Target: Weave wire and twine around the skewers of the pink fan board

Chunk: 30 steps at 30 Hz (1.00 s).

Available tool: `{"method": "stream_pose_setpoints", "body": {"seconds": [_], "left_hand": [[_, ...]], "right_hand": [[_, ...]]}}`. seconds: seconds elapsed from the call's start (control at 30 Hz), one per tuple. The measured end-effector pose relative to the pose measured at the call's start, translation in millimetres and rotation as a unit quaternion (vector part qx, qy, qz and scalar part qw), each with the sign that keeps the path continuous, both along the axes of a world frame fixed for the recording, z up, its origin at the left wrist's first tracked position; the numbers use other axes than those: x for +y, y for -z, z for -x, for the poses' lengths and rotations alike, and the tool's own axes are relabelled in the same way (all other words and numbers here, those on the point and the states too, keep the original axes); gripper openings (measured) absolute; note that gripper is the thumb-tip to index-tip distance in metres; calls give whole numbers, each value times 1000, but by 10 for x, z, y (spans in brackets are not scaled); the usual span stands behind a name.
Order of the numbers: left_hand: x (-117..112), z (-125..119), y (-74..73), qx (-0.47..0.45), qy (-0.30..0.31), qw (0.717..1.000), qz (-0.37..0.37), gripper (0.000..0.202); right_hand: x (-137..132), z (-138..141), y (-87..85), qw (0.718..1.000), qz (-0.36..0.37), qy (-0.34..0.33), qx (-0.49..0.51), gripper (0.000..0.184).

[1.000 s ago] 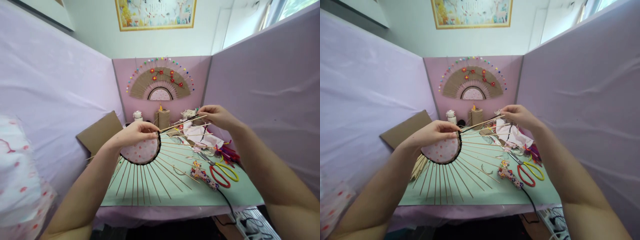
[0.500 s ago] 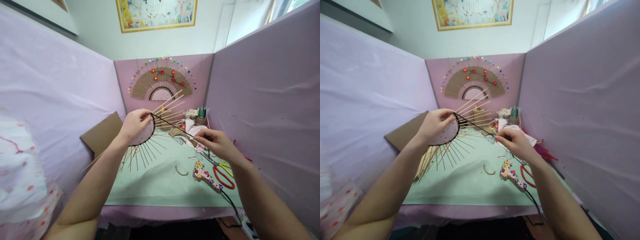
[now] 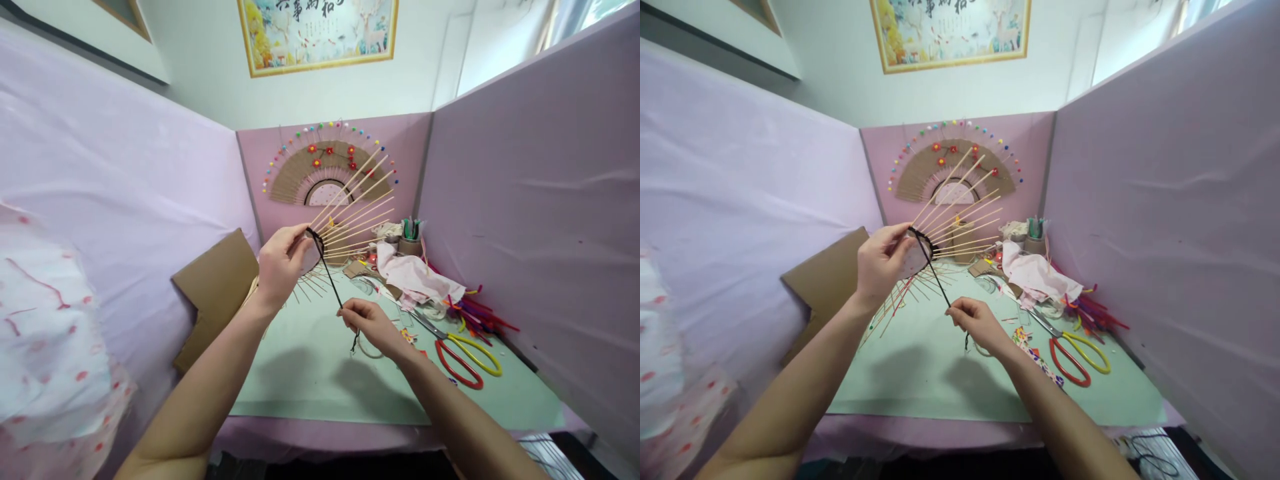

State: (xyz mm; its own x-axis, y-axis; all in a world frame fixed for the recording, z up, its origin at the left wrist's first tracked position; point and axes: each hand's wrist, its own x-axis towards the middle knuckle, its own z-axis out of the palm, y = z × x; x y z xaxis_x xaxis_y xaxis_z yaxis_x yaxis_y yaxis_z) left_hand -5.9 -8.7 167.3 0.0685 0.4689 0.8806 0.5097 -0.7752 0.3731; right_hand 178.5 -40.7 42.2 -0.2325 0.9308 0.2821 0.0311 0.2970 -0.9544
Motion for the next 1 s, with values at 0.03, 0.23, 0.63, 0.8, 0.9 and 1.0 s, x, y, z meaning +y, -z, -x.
{"method": "stream_pose_setpoints", "body": {"seconds": [0.03,0.23,0.63,0.8,0.9,1.0], "left_hand": [[-1,0,23,9,-1,1000,-12,26],[126,-37,245,-2,30,998,-49,24],[374,-417,1117,27,83,996,-1,22],[392,-515,1426,118,23,984,-133,38],[370,-529,1530,117,16,981,-153,41],[342,-520,1587,130,23,980,-149,34]], "right_hand": [[29,11,28,1000,-5,4,-6,21],[342,-102,232,989,-49,134,-24,20],[140,-45,67,934,-162,317,-14,22],[219,-6,126,948,-94,300,43,24],[247,2,253,963,-60,243,97,22],[221,-21,359,967,-29,202,151,20]]}}
